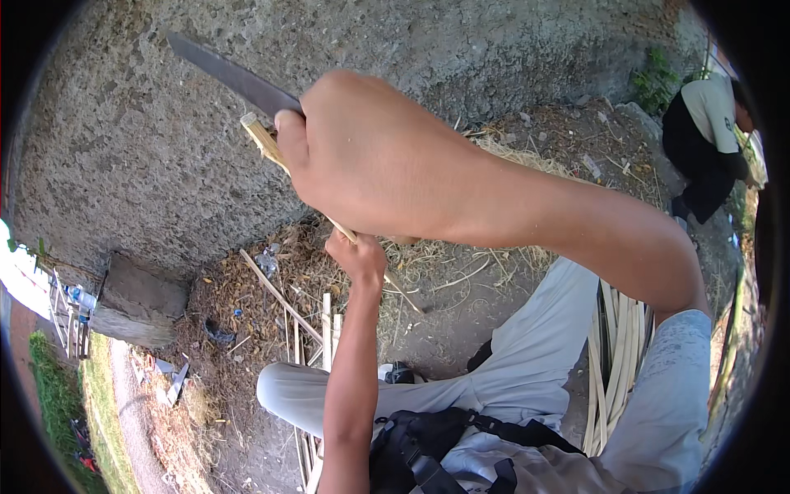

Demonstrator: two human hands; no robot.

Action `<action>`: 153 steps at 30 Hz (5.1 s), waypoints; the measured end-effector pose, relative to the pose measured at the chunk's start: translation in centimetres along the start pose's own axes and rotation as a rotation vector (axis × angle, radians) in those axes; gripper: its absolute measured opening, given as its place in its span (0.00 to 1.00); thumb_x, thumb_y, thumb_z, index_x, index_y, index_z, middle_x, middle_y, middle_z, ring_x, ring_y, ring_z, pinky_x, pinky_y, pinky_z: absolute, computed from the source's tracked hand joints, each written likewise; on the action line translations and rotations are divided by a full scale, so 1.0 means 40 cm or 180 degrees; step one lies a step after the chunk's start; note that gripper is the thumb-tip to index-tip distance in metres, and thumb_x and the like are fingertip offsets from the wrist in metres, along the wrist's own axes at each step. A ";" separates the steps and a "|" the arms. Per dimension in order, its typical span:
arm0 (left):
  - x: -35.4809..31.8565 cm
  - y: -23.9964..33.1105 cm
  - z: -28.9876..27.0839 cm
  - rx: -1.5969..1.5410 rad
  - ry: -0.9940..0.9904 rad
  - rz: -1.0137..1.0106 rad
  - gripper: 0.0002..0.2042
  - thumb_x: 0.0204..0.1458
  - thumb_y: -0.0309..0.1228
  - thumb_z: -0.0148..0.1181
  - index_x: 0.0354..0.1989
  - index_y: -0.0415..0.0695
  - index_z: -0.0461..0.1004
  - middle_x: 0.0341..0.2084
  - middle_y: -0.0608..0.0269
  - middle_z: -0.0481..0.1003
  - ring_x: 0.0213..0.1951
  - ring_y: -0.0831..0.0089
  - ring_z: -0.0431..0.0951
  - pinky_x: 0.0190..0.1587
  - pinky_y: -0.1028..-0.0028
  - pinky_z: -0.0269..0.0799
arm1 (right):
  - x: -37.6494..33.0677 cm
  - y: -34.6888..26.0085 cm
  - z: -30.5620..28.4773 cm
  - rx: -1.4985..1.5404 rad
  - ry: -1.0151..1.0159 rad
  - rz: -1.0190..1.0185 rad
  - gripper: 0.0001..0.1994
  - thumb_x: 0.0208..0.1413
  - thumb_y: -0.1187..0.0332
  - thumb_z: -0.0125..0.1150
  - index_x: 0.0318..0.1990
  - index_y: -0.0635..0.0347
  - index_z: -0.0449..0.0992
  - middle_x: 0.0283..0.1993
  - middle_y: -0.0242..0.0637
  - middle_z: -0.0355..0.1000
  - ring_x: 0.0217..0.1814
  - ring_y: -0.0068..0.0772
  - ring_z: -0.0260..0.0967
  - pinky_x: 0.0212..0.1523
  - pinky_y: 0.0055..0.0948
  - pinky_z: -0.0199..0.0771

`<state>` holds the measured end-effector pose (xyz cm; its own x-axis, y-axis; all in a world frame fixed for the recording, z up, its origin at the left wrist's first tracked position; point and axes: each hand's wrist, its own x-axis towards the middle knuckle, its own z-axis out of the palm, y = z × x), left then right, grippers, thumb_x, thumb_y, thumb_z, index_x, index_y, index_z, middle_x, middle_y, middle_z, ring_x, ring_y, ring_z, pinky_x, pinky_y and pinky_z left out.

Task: The person scrapes a bamboo stalk with a machete and removes thin strips by hand.

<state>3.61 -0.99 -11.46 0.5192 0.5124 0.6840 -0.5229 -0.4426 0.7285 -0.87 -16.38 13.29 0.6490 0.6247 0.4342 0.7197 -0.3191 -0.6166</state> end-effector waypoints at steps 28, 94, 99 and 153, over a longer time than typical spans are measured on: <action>0.003 -0.010 -0.014 0.0310 -0.0101 0.0153 0.14 0.55 0.30 0.49 0.20 0.33 0.69 0.13 0.65 0.69 0.18 0.80 0.66 0.20 0.75 0.59 | 0.003 0.051 0.069 0.0208 0.0042 -0.0187 0.25 0.64 0.66 0.41 0.15 0.70 0.71 0.07 0.37 0.61 0.09 0.30 0.65 0.11 0.31 0.65; 0.034 -0.023 -0.056 -0.0191 0.0008 -0.0417 0.16 0.56 0.28 0.49 0.15 0.40 0.61 0.11 0.70 0.66 0.18 0.84 0.62 0.18 0.77 0.55 | -0.039 0.129 0.255 0.0185 0.1152 -0.0469 0.14 0.61 0.70 0.50 0.26 0.71 0.72 0.15 0.51 0.69 0.13 0.46 0.69 0.16 0.37 0.69; 0.024 -0.016 -0.070 -0.0495 -0.0029 -0.1066 0.16 0.56 0.28 0.49 0.15 0.40 0.61 0.11 0.70 0.66 0.18 0.84 0.62 0.18 0.78 0.54 | -0.066 0.183 0.296 0.0314 0.0921 -0.0041 0.14 0.61 0.69 0.50 0.27 0.71 0.72 0.14 0.49 0.69 0.14 0.45 0.69 0.18 0.37 0.70; 0.026 -0.029 -0.202 -0.1889 -0.0147 -0.0913 0.24 0.59 0.57 0.43 0.32 0.44 0.65 0.23 0.59 0.64 0.26 0.65 0.69 0.29 0.64 0.70 | -0.566 0.560 0.545 0.1827 0.0156 0.3423 0.16 0.59 0.60 0.58 0.25 0.63 0.69 0.12 0.31 0.64 0.10 0.25 0.64 0.13 0.30 0.63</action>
<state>-0.69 5.99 -11.88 0.7150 0.5115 0.4767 -0.6365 0.1942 0.7464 -4.82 -22.14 -24.67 0.8642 0.2045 -0.4598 -0.3958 -0.2879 -0.8720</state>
